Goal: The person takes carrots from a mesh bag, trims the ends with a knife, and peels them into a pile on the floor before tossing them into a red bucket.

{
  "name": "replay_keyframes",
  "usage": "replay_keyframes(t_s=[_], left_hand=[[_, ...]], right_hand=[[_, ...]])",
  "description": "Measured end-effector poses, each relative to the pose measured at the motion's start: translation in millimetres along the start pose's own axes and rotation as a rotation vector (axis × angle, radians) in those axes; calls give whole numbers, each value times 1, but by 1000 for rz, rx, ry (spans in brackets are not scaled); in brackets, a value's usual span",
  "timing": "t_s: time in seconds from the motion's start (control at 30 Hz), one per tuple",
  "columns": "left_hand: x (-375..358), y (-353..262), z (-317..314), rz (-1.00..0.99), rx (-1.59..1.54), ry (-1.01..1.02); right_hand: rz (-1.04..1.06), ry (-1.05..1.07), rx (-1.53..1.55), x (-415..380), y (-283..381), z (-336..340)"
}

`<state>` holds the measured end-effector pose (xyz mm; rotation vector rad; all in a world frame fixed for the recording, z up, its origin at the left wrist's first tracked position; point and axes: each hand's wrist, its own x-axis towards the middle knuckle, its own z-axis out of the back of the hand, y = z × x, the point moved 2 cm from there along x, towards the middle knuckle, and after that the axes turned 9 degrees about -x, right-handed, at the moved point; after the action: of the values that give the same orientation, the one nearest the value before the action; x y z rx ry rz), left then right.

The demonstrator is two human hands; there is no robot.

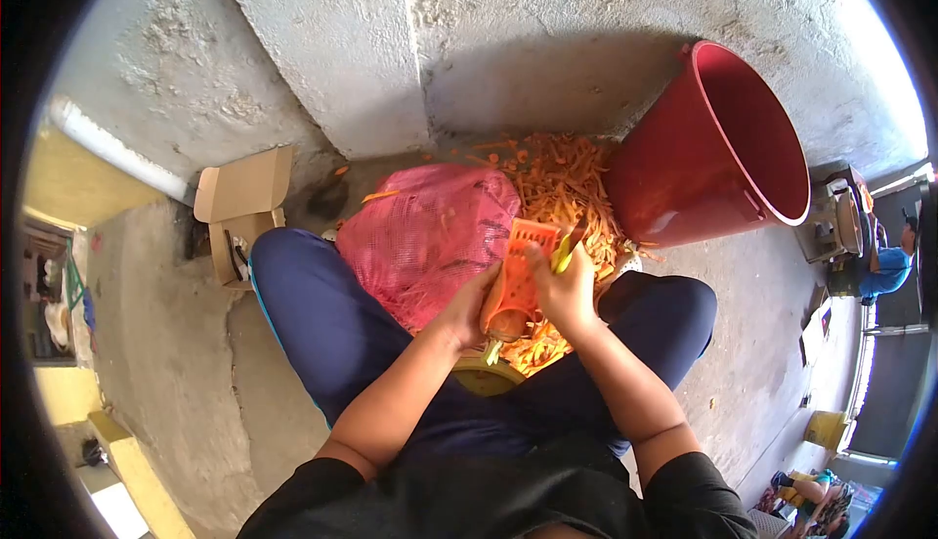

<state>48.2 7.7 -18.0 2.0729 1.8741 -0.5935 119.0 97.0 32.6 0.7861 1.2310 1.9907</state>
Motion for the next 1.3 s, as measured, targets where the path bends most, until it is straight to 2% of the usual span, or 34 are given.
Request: replay_keyframes(t_s=[0.07, 0.17, 0.27, 0.37, 0.47, 0.5, 0.53, 0.6, 0.67, 0.7, 0.77, 0.8, 0.87, 0.9, 0.93, 0.97, 1.0, 1.1, 1.23, 1.3], left_hand=[[0, -2, 5, 7, 36, 10], [12, 2, 17, -48, 84, -138], [10, 2, 17, -80, 142, -121], [13, 4, 14, -85, 87, -143], [6, 0, 17, -12, 387, 23], [6, 8, 21, -64, 434, -114], [4, 14, 18, -77, 411, -119], [-2, 21, 12, -98, 370, -129], [-2, 19, 13, -58, 297, -134], [-2, 13, 14, -17, 227, -126], [-5, 4, 10, 28, 118, -117], [-4, 2, 10, 41, 114, -35], [-3, 0, 9, 75, 109, 123], [-4, -2, 6, 102, 169, 238], [-2, -1, 7, 63, 128, 161], [1, 1, 7, 25, 87, 84], [3, 2, 7, -13, 45, 8], [2, 1, 7, -68, 92, -75], [4, 2, 8, -52, 76, -93], [4, 1, 10, 26, 181, -25]], right_hand=[[51, 7, -117, -3, 10, 0], [87, -5, -207, -5, 10, -2], [166, -25, -272, -7, 11, -3], [104, -63, -347, -4, 7, -1], [192, -247, -403, 14, -18, 10], [30, -289, -377, 28, -22, 22], [-132, -329, -349, 43, -27, 35], [-35, -469, -481, 62, -46, 53], [-233, -462, -402, 72, -59, 66], [-225, -442, -353, 68, -48, 67], [-29, -411, -275, 56, -36, 54], [66, -395, -235, 47, -29, 46], [-142, -234, -33, 23, -11, 28], [-92, -188, -6, 15, -11, 21], [-42, -142, 20, 10, -5, 15], [-123, -52, -1, 3, 2, 13], [-124, -57, 27, -2, -2, 6], [29, -49, -50, -9, 3, -2], [37, -83, -197, -7, 2, -1], [48, -158, -242, -3, -5, 3]])
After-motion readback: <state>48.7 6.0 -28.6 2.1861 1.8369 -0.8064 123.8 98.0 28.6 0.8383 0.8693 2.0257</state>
